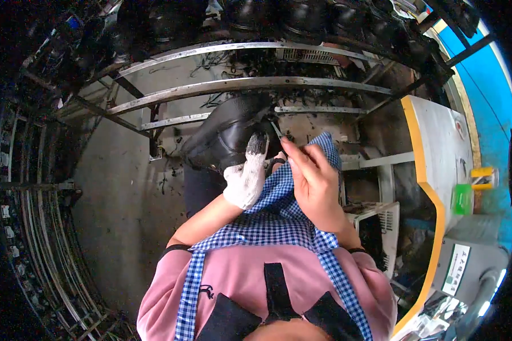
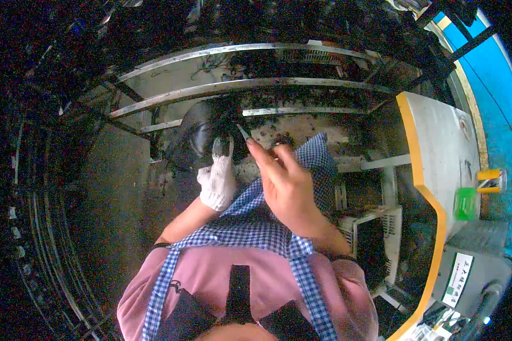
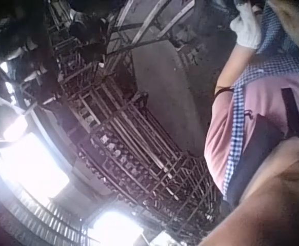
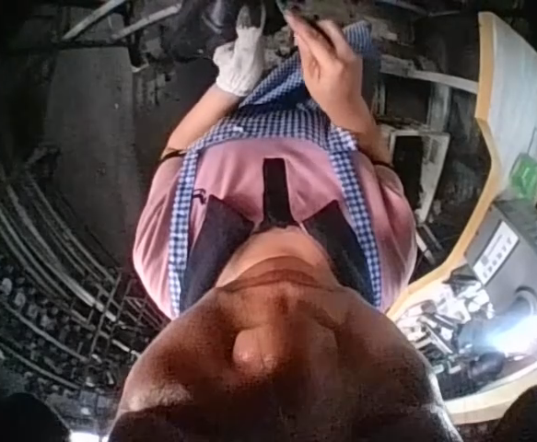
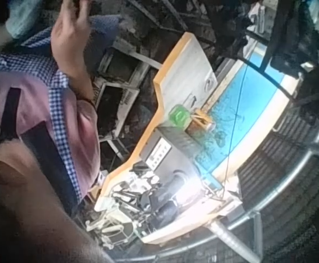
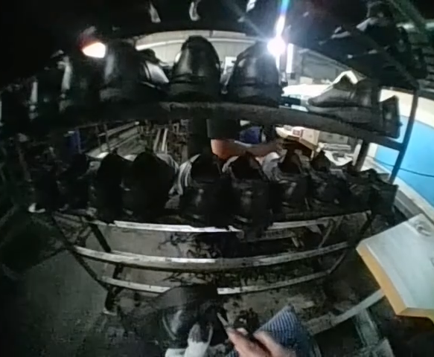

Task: Trimming excess material and inspecting shoes in a factory finishing area.

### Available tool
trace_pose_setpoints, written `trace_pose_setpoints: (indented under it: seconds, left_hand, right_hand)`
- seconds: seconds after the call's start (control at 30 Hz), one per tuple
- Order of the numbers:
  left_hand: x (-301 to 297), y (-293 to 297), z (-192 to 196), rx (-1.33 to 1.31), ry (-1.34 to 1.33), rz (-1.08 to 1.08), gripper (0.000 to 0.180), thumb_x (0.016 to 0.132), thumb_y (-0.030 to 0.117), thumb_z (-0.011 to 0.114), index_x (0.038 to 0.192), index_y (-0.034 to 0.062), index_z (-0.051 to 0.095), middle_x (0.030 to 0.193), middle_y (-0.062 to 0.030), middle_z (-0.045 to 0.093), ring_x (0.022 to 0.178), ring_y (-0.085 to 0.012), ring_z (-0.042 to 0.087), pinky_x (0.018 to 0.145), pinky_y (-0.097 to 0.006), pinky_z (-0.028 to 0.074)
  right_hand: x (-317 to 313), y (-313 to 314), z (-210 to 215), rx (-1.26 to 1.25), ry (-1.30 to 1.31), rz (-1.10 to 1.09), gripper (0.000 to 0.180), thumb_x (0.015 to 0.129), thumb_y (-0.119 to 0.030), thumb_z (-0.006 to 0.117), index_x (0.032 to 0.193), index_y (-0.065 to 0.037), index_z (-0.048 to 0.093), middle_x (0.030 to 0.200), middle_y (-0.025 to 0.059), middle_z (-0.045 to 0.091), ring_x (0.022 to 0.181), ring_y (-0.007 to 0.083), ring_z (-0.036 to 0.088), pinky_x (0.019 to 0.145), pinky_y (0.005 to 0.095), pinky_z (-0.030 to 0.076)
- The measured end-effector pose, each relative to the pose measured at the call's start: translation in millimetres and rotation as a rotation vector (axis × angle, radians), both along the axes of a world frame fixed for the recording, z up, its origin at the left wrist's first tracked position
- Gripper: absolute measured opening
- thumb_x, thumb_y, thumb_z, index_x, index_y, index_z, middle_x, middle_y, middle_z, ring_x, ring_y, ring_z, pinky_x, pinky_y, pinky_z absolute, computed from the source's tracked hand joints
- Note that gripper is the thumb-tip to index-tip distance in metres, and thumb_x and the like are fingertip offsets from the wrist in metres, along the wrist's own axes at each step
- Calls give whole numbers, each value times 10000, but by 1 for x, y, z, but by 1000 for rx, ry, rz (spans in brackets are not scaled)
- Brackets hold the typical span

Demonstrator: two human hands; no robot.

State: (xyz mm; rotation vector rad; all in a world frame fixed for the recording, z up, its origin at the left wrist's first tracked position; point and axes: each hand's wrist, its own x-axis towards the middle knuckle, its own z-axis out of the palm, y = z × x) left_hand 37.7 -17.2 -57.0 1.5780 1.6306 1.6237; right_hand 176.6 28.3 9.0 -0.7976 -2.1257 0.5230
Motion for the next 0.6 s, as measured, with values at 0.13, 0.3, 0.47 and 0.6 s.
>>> trace_pose_setpoints:
  seconds: [0.13, 0.3, 0.47, 0.6]
  left_hand:
    - [11, 3, 18, -90, -430, 83, 297, 874, 47, 530, 1167, 5, 507, 1097, -94, 577, 993, -181, 559, 856, -305, 445]
    - [27, 1, 1, 42, -666, 16, 284, 884, 96, 533, 1158, 19, 519, 1095, -92, 570, 966, -186, 560, 829, -316, 454]
    - [2, -1, -2, -54, 65, 152, 397, 846, 26, 520, 1241, 45, 477, 1118, -100, 566, 973, -198, 567, 851, -299, 455]
    - [-8, -5, -2, -51, 665, 226, 575, 741, -66, 514, 1298, 52, 436, 1096, -142, 568, 930, -217, 595, 817, -294, 473]
  right_hand:
    - [-4, -1, -2, -22, 38, -7, 381, 805, 5, 573, 1171, -99, 568, 815, 132, 520, 634, 279, 572, 533, 349, 460]
    - [-6, 13, 15, -78, 105, 10, 370, 801, 20, 576, 1156, -85, 572, 799, 136, 541, 650, 285, 581, 541, 349, 461]
    - [2, 4, 0, -54, 92, 47, 317, 825, 28, 556, 1132, -49, 590, 757, 107, 503, 583, 198, 498, 529, 269, 413]
    - [7, 0, 5, -81, -40, -13, 320, 823, 26, 559, 1133, -49, 590, 761, 116, 508, 610, 208, 540, 540, 270, 429]
